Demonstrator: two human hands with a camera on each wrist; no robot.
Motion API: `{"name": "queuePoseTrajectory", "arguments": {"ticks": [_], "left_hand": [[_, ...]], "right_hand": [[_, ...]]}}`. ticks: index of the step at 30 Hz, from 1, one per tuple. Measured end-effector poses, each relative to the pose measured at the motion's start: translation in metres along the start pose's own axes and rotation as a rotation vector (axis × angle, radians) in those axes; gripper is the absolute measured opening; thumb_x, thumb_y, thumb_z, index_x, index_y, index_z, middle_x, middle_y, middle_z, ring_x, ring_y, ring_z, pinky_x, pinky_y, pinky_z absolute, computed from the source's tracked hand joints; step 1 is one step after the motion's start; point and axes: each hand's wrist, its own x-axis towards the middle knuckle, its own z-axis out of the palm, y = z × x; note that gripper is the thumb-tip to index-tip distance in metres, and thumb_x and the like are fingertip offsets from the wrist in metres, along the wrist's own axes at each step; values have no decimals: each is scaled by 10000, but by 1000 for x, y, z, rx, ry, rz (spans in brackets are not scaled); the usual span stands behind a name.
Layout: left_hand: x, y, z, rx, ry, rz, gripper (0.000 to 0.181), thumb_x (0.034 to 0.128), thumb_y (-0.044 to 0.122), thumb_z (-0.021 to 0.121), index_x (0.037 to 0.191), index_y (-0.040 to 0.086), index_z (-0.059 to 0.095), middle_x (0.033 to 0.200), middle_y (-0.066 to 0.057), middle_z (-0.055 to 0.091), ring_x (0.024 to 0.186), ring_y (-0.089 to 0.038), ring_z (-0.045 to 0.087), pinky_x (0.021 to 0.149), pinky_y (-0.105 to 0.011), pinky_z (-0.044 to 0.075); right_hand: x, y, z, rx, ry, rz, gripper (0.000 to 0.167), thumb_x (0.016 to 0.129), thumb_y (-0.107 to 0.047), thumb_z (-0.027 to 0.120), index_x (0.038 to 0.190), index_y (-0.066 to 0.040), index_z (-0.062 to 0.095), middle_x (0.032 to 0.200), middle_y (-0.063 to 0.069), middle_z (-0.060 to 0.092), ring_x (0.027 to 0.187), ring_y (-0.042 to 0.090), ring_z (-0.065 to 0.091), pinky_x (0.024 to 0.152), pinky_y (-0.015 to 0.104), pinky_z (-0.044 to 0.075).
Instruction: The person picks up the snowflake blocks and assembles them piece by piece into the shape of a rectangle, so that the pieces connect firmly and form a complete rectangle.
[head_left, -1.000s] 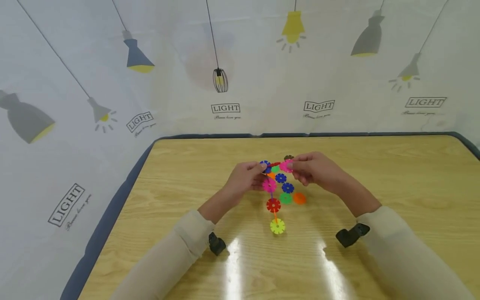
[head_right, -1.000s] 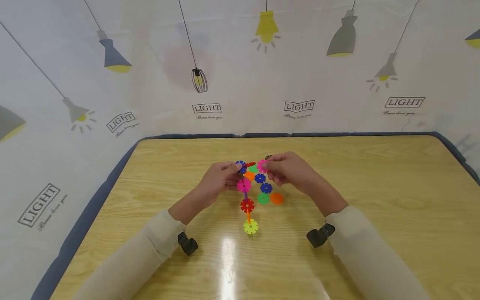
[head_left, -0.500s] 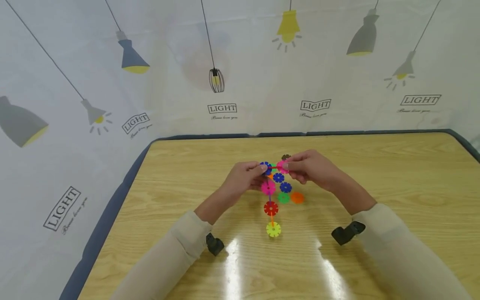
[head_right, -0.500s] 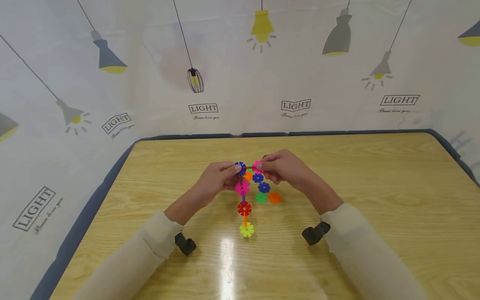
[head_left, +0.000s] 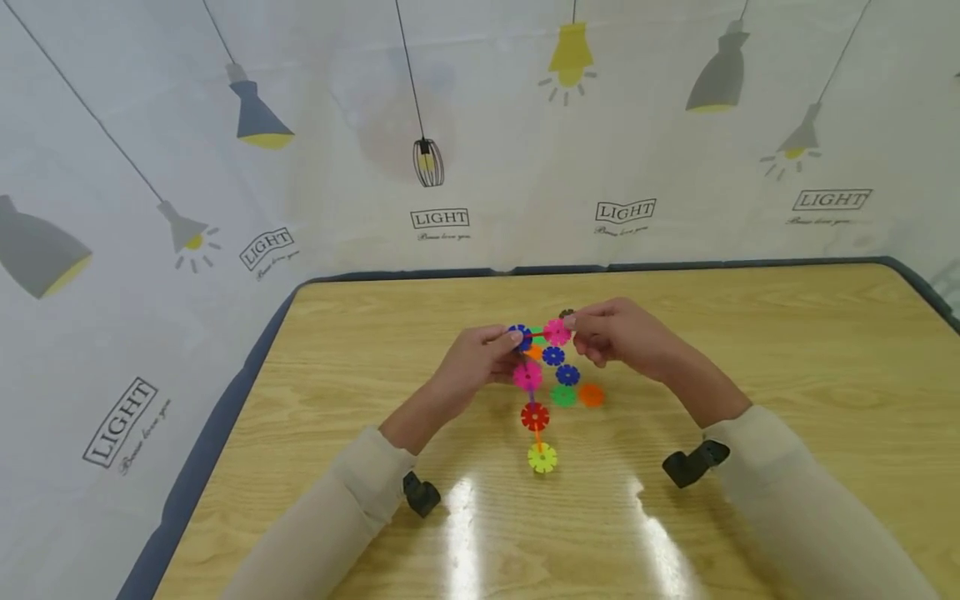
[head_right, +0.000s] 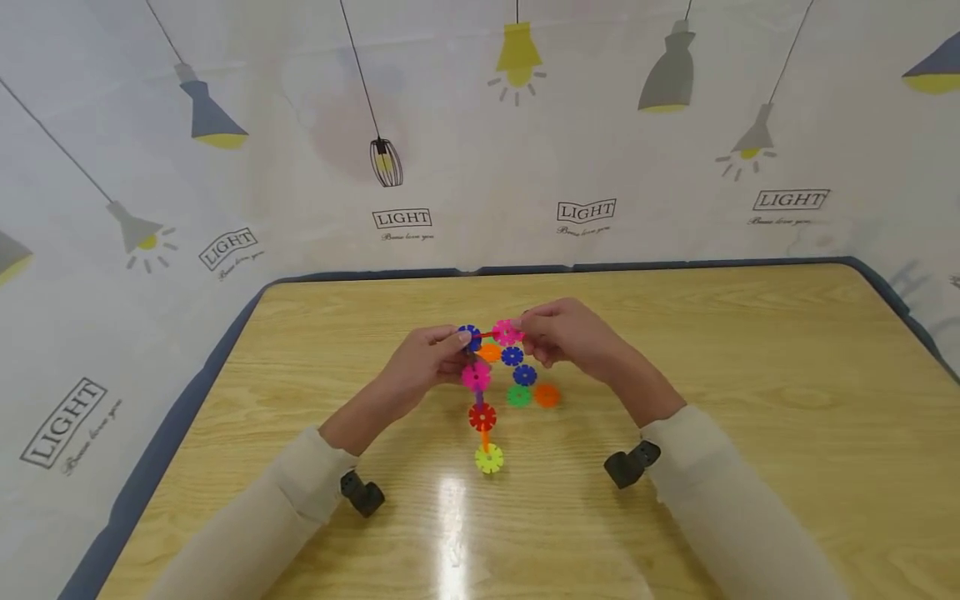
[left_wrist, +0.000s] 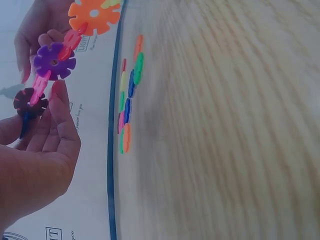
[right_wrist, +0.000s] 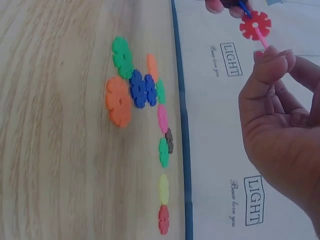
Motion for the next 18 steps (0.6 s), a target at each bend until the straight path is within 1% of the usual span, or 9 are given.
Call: {"name": "queuePoseTrajectory", "arguments": {"ticks": [2,5,8,11,15,18], "left_hand": [[-1,-3,-3,-19,17,-2,387,1019,260,519,1153,-94,600,913,-88,703,779,-155,669,794,-347,578],[-2,-4,-6,-29,39,-3,393,1022,274,510,1177,-74,609,949,-101,708,799,-158,669,821,-360,572],[-4,-3,-8,-33,51,-7,399,1024,281,504,1197,-62,613,976,-110,709,815,-160,668,822,-347,572],[-5,-1,-10,-33,61,-14,399,1024,279,505,1202,-60,616,964,-104,710,803,-158,665,795,-322,575],[-6,-2,-11,-39,66,-23,392,1026,266,504,1203,-68,607,943,-92,708,788,-155,659,781,-309,574],[-6,-4,-12,-42,72,-29,384,1024,262,509,1195,-68,606,941,-87,705,789,-159,657,777,-300,572]], "right_hand": [[0,2,-4,31,21,14,322,1020,-251,493,1056,39,627,715,53,558,582,133,482,590,256,461],[-3,6,-11,78,52,34,370,1027,-229,470,1240,54,577,733,38,582,586,113,489,584,233,472],[-5,12,-21,92,73,42,441,1028,-283,493,1290,68,538,741,22,588,595,106,496,579,229,469],[-9,19,-32,98,102,49,462,1012,-328,525,1293,39,536,755,5,594,608,97,506,583,228,472],[-13,27,-45,121,156,62,442,1005,-313,544,1290,24,524,759,-18,606,606,72,511,576,204,473],[-16,33,-52,132,189,86,463,1011,-281,535,1339,41,476,777,-20,622,601,62,507,572,188,471]]}}
